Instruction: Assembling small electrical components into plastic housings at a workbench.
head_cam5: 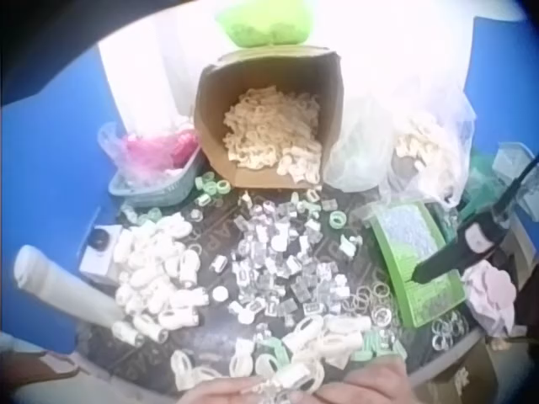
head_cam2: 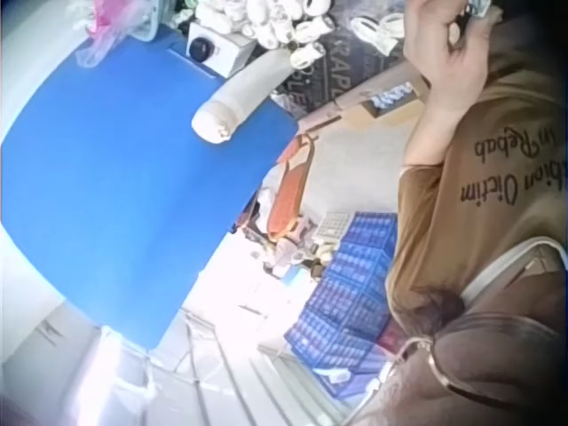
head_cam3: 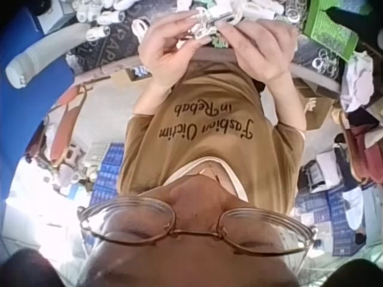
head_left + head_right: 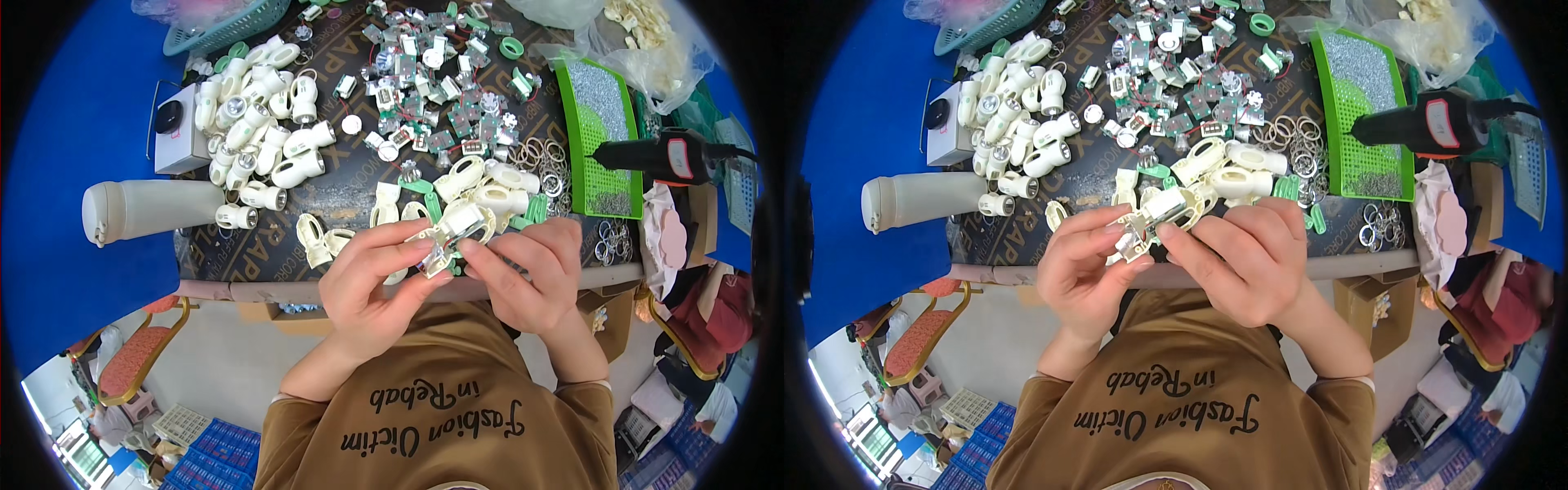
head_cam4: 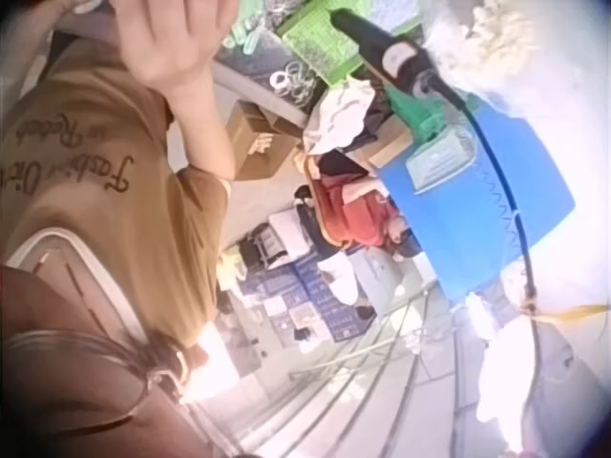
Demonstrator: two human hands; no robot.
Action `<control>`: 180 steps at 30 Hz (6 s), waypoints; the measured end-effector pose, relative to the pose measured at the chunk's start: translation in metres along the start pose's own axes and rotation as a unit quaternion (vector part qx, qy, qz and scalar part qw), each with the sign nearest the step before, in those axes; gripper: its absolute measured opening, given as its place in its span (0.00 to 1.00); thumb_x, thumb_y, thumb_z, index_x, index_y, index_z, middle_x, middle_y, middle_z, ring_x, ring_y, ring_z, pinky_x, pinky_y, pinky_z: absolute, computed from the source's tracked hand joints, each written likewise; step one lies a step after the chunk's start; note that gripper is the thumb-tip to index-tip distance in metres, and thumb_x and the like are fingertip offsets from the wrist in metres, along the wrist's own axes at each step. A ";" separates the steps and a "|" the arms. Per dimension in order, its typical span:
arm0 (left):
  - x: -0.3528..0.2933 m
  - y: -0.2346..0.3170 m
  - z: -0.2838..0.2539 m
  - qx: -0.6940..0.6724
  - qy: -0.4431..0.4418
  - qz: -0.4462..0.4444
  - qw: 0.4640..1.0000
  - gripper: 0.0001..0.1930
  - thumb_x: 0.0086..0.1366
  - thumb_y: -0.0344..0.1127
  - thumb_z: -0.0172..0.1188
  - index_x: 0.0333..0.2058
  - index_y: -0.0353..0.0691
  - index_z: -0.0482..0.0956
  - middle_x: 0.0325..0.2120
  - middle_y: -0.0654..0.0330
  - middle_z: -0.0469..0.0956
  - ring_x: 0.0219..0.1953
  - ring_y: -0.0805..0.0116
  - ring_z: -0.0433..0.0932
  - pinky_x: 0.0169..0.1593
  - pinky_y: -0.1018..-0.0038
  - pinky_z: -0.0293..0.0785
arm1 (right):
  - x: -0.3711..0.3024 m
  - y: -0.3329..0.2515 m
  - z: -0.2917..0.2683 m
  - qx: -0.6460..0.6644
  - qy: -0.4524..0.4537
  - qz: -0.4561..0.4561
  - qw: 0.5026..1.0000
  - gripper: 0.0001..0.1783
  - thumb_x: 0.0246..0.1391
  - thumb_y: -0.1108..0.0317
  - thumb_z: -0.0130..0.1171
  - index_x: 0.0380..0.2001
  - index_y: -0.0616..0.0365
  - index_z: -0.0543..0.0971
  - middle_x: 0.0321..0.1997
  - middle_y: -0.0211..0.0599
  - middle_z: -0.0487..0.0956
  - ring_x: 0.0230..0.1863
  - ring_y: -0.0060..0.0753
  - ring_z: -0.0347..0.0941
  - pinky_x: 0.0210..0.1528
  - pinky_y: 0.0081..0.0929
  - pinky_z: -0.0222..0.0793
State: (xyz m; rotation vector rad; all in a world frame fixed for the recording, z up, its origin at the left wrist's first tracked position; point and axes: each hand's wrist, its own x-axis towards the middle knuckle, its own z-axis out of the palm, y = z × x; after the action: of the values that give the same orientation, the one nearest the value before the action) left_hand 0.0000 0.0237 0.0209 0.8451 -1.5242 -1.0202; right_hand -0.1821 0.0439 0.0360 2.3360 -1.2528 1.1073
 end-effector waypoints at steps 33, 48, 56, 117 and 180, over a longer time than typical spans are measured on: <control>-0.008 -0.029 -0.030 -0.200 -0.028 -0.108 0.973 0.15 0.50 0.14 0.59 0.37 0.30 0.71 0.46 0.48 0.69 0.48 0.64 0.71 0.51 0.73 0.69 | 0.046 0.174 0.077 -0.033 -0.129 0.249 0.959 0.13 0.44 0.75 0.56 0.37 0.63 0.76 0.40 0.46 0.75 0.44 0.49 0.69 0.47 0.38 0.65; -0.006 -0.040 -0.068 -0.117 0.076 -0.126 0.982 0.17 0.48 0.14 0.59 0.38 0.30 0.70 0.46 0.47 0.68 0.46 0.64 0.72 0.49 0.71 0.71 | 0.085 0.111 0.041 0.137 -0.108 0.227 0.958 0.09 0.49 0.74 0.54 0.36 0.62 0.76 0.32 0.40 0.77 0.33 0.37 0.73 0.36 0.24 0.67; 0.012 -0.040 -0.060 -0.110 0.064 -0.072 0.989 0.17 0.49 0.13 0.58 0.39 0.30 0.69 0.46 0.44 0.68 0.44 0.66 0.73 0.46 0.75 0.73 | -0.002 0.034 0.005 0.136 -0.222 0.246 0.934 0.08 0.44 0.79 0.55 0.30 0.58 0.77 0.27 0.40 0.75 0.29 0.40 0.71 0.30 0.31 0.67; -0.004 -0.024 -0.064 -0.094 0.123 -0.061 0.986 0.17 0.50 0.16 0.59 0.39 0.32 0.70 0.47 0.45 0.69 0.40 0.71 0.74 0.40 0.81 0.73 | -0.021 -0.024 0.038 0.141 -0.289 0.129 0.938 0.17 0.37 0.69 0.62 0.35 0.57 0.72 0.34 0.37 0.73 0.35 0.40 0.69 0.37 0.33 0.65; 0.005 -0.024 -0.048 -0.107 0.095 -0.061 0.988 0.17 0.48 0.15 0.60 0.38 0.34 0.71 0.46 0.46 0.69 0.41 0.72 0.73 0.39 0.82 0.71 | -0.010 0.025 0.004 0.028 -0.275 0.253 0.927 0.23 0.38 0.77 0.58 0.43 0.62 0.69 0.44 0.42 0.72 0.42 0.44 0.66 0.44 0.35 0.63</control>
State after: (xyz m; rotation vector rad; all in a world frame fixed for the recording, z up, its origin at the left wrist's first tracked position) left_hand 0.0468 0.0019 0.0035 0.8645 -1.1924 -1.1357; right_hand -0.2034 0.0326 0.0227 2.5325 -2.1397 0.6067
